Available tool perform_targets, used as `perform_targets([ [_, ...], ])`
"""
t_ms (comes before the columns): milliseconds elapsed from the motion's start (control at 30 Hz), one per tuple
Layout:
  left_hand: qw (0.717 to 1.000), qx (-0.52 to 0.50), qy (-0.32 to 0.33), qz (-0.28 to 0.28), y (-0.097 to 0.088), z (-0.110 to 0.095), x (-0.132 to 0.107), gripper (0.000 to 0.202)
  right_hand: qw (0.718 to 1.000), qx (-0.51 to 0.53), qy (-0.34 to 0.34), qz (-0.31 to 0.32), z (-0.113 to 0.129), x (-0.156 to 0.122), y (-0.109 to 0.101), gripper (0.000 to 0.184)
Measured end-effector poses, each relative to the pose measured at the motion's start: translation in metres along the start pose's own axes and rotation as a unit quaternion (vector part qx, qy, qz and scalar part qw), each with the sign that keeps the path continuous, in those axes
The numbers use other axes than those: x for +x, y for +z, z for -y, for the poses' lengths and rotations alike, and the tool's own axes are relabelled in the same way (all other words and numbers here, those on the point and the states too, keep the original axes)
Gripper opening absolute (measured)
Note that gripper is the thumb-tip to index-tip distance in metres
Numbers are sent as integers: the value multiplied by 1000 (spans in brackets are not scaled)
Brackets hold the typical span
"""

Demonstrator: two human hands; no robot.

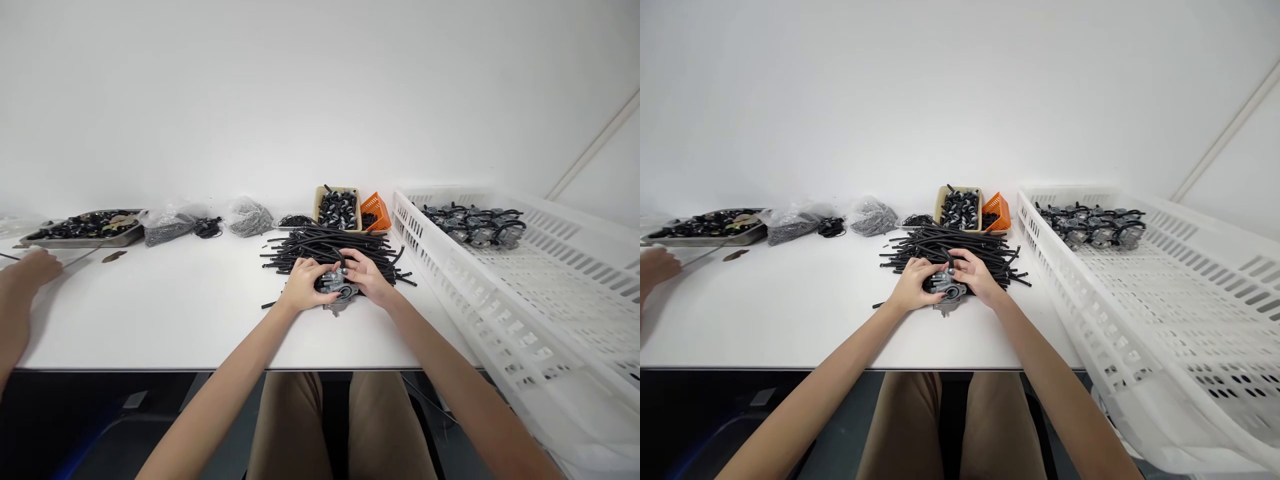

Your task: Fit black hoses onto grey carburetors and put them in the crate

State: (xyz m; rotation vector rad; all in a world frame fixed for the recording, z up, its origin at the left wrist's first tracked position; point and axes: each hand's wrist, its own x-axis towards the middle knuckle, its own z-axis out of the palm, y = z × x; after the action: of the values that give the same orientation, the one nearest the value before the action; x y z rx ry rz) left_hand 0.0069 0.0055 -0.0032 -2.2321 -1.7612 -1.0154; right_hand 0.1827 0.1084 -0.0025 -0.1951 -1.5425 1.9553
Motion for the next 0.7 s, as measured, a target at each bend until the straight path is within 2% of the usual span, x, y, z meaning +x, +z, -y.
perform_targets([
  [133,1000,-1,4,-1,1,2,0,63,1000,-14,-5,15,3,-2,-2,56],
  [267,1000,-2,12,1,0,3,-1,63,999,-39,-34,-2,0,0,-1,52],
  [533,1000,-3,11,-11,-1,1,-1,66,989,-121,-67,-44,4,-1,5,61],
  [700,1000,-5,20,-20,0,3,-1,67,988,-126,-71,-51,2,-1,8,62],
])
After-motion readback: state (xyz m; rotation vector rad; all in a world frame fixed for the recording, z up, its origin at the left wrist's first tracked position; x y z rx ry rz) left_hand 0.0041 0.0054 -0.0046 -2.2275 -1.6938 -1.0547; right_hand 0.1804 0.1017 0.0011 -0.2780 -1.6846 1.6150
